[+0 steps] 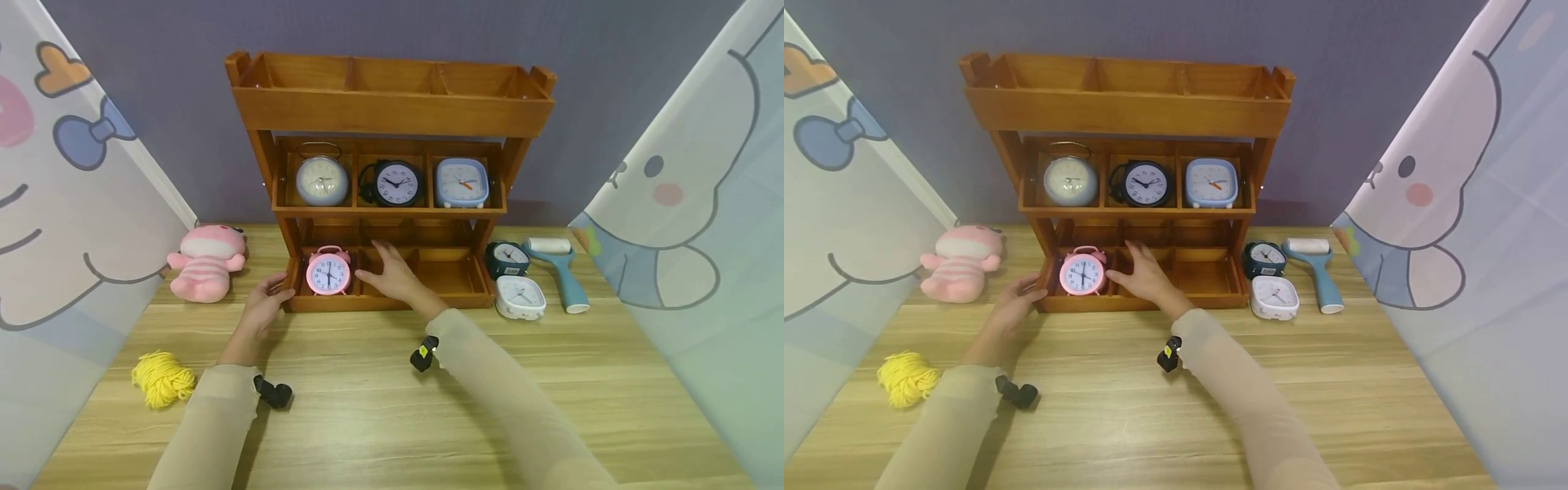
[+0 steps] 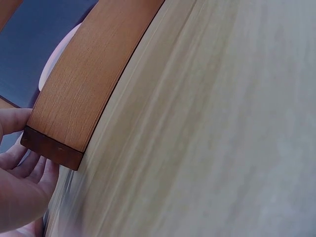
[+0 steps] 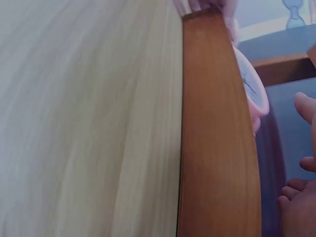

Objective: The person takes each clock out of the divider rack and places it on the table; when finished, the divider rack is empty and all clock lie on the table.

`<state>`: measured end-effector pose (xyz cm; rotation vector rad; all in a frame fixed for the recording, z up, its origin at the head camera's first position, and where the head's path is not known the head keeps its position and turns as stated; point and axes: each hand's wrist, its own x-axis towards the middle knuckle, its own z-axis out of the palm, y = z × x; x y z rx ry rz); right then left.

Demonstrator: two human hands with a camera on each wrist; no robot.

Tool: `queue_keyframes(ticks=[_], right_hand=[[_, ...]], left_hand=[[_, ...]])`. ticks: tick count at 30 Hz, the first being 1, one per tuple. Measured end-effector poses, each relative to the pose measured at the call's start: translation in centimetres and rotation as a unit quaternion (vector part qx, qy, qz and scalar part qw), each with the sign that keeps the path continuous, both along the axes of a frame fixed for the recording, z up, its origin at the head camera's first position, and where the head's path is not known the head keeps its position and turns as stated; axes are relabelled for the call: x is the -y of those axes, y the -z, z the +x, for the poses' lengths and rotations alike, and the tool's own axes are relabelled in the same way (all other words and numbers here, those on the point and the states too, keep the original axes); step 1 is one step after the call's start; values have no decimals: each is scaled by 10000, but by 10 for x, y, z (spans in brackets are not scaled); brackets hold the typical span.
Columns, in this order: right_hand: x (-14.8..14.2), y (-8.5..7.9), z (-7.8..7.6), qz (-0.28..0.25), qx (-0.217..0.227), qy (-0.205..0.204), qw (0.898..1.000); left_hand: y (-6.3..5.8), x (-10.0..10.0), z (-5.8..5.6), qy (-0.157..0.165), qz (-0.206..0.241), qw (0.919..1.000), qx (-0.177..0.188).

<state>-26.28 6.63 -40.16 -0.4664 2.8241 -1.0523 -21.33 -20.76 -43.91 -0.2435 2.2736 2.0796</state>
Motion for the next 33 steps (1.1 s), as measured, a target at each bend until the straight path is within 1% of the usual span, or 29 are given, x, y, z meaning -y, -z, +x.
queue_keyframes(ticks=[2,9,15,19,23,29,33], right_hand=[[10,0,0,123,2,-51,9999],[42,5,-2,358,-335,-313,9983],[62,15,-1,623,-512,-427,9958],[72,19,-2,793,-692,-473,9933],[82,20,-3,889,-822,-342,9921],[92,20,-1,865,-602,59,9944],[93,21,-1,865,-649,265,9938]], left_hand=[[0,0,0,6,2,10000,2],[-2,0,-1,11,36,10000,21],[-1,-1,0,36,16,10000,25],[-2,0,0,-16,19,10000,11],[-3,2,0,-32,3,10000,-17],[-4,1,1,-19,-10,10000,21],[-2,-1,1,0,21,10000,29]])
